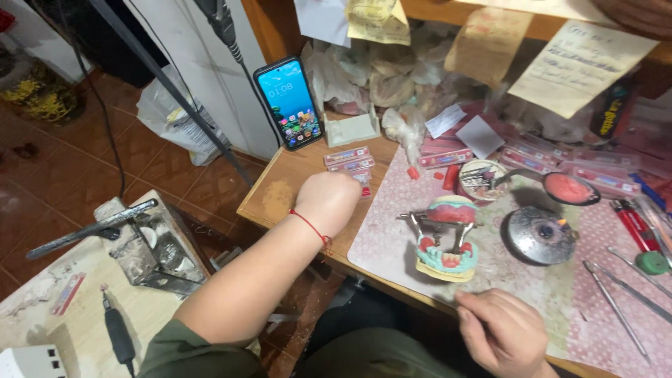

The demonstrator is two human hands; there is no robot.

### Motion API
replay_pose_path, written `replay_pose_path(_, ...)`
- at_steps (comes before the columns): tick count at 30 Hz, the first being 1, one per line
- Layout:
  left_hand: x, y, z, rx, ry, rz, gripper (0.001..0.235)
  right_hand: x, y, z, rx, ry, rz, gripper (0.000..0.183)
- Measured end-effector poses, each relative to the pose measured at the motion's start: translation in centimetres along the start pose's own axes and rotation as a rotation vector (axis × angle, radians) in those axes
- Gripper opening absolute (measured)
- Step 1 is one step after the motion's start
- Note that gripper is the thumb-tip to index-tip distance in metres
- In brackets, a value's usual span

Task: The person works on a dental cast mounted on an articulator, using a metal tool to apply and shape pink wax material onto the model. They also handle small packages of artificial teeth and a white device on a lower table before returning to the dental cast to continue the waxing process.

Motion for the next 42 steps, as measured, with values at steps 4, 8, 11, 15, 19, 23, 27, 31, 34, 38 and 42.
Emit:
replay_pose_path(4,-1.5,-0.5,-1.6,-0.097,0.118,-0.195,0.018,0.1,0.7,0.9,0.015,-0.017,0.013,0.015)
replay_pose_path(8,1.4,-2.8,-3.5,-0.054,0.483,-0.675,0.003,0.4,0.5,1.3,0.033,-0.006,-0.003,0.014)
replay_pose_path(11,1.1,-3.0,-3.1,0.021,0.471,-0.7,0.005,0.5,0.3,1.7,0.055,0.034,0.008,0.014)
replay_pose_path(15,-1.1,-1.8,-1.1,0.078,0.196,-0.5,0.011,0.8,-0.1,1.8,0.059,0.068,0.015,0.011)
replay_pose_path(19,1.5,-4.2,-2.1,0.091,0.358,-0.717,0.007,1.1,0.1,2.3,0.083,0.125,0.035,0.009)
replay_pose_path(23,8.8,-12.2,-5.6,0.03,0.159,-1.021,0.007,0.4,-0.6,3.2,0.11,0.182,0.129,0.011)
replay_pose_path(27,13.4,-20.6,-13.0,-0.107,-0.241,-0.91,0.014,-5.4,-5.2,0.5,-0.514,0.646,0.463,0.032)
replay_pose_path(31,12.6,-28.0,-13.5,-0.138,-0.323,-0.983,0.022,-9.6,-4.9,4.3,-0.583,1.033,0.512,0.037)
replay_pose_path(34,11.2,-31.0,-10.3,-0.086,-0.338,-0.996,0.03,-12.0,-3.7,7.4,-0.578,1.16,0.484,0.029)
replay_pose_path(38,9.7,-34.9,-4.9,0.011,-0.453,-0.977,0.018,-17.3,-2.2,10.5,-0.582,1.09,0.591,0.028)
replay_pose_path(42,6.5,-39.3,2.1,0.29,-0.929,-0.836,0.012,-23.1,-0.8,15.5,-0.569,1.041,0.766,0.021)
Point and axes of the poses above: each hand's wrist, its own y-axis towards the middle knuckle, its own x-axis out of the back of the hand, z = x × y, the point moved 9 cm from there along y, towards the middle knuckle, and after that the axes turned 4 degrees about -z, right-handed, at the moved point
